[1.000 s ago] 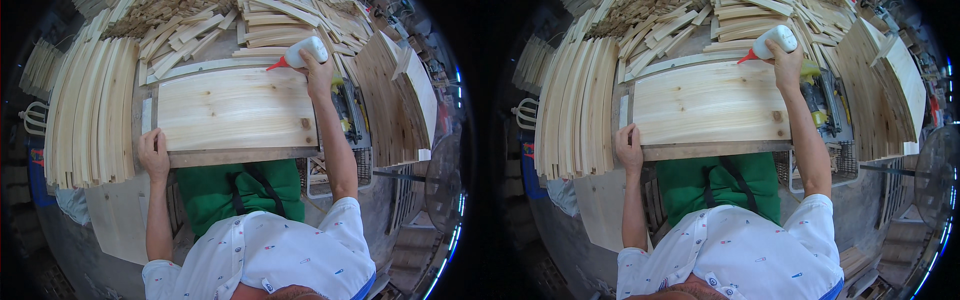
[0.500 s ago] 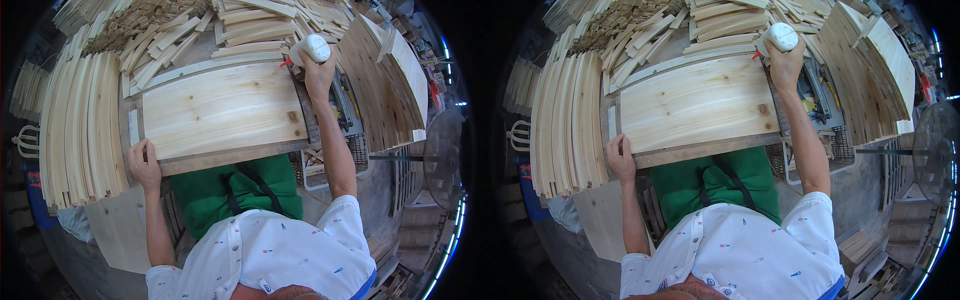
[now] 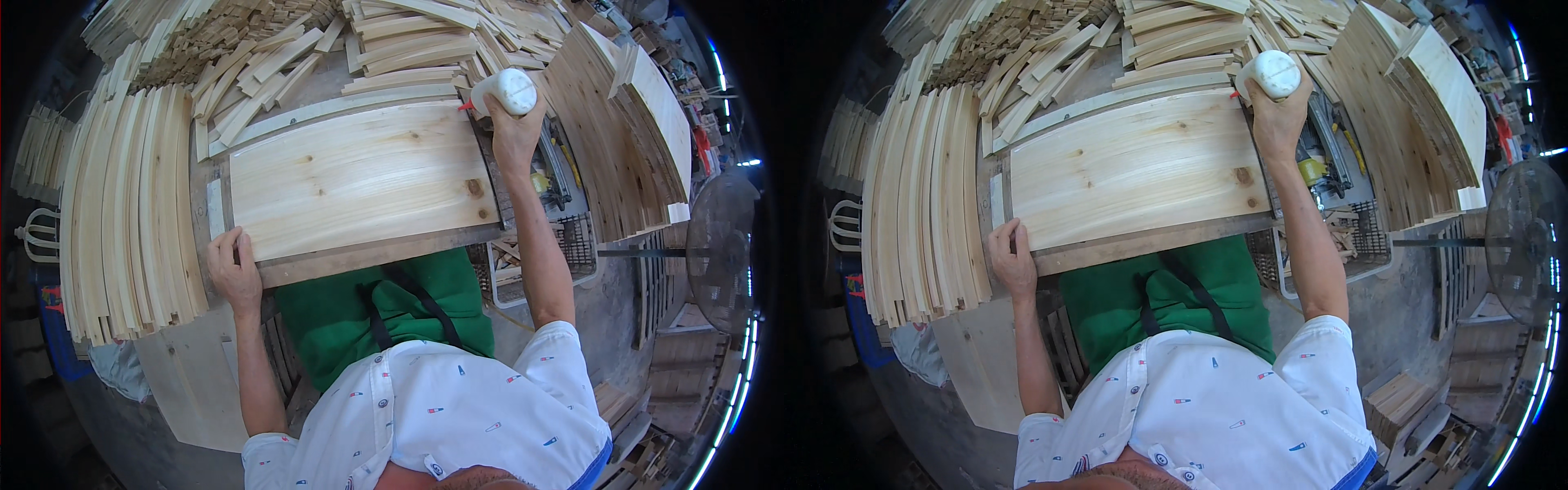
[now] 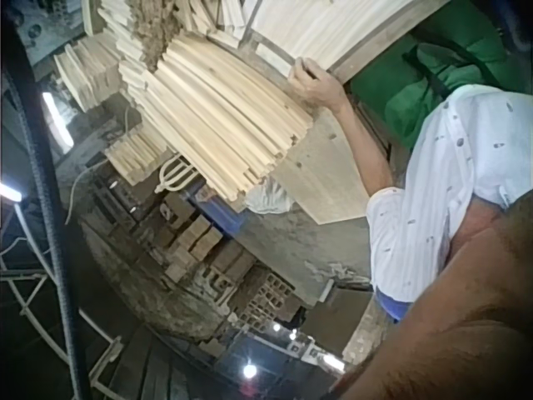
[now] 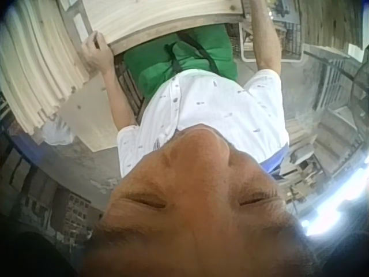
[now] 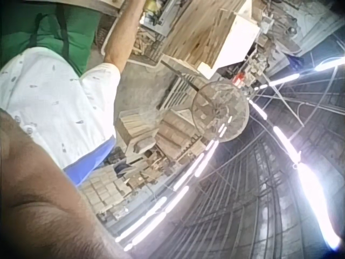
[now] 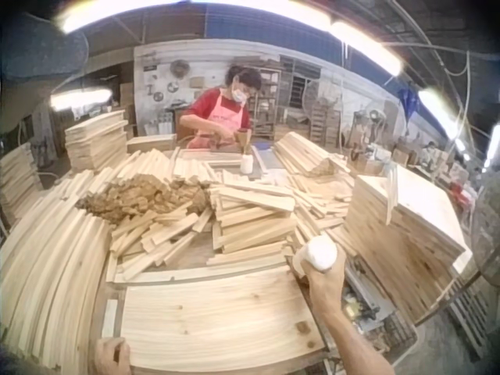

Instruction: Assembling wooden panels by applying glue and using a nail gun to attach wooden strips to a base board.

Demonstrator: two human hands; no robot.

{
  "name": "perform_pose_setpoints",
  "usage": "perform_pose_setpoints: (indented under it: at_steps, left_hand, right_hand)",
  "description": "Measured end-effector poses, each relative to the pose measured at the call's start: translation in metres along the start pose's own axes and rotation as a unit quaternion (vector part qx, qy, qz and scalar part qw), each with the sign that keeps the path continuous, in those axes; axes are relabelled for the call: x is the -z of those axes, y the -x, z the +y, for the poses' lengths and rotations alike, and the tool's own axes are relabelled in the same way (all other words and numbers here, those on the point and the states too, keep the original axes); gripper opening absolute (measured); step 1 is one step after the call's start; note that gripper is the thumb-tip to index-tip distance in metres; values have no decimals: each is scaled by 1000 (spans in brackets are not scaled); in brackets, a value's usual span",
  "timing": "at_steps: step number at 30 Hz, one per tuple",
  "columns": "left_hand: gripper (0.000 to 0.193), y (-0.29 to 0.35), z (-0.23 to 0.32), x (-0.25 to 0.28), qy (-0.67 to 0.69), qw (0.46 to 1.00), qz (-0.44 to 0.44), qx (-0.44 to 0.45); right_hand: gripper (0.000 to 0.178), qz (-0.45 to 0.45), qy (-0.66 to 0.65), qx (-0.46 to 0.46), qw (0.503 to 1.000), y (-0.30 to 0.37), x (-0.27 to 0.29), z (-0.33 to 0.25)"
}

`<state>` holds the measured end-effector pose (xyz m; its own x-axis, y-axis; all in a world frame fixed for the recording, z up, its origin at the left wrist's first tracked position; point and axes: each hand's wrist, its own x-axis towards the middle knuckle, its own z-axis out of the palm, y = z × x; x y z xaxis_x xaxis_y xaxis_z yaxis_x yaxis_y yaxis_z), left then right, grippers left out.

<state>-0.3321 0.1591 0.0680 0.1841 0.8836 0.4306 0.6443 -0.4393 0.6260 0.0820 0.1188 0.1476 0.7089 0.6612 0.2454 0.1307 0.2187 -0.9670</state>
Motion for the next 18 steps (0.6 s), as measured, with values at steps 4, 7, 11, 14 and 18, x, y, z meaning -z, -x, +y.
perform_pose_setpoints:
  at_steps: [4, 7, 11, 14, 18]
  left_hand:
    - [16, 4, -5, 8, -19, 1000, 6, 1]
    - [17, 8, -8, 13, -22, 1000, 3, 10]
    - [17, 14, -9, 19, -17, 999, -4, 32]
    - [17, 18, -8, 24, -29, 999, -2, 18]
    - [17, 24, -5, 26, -31, 999, -3, 15]
  right_hand:
    - [52, 29, 35, 27, 999, -2, 3, 0]
    - [54, 52, 104, 53, 992, 1, 6, -3]
    - [59, 72, 230, 92, 966, 9, 10, -11]
    - [61, 56, 232, 80, 968, 20, 15, -15]
    - [64, 79, 271, 123, 952, 28, 20, -13]
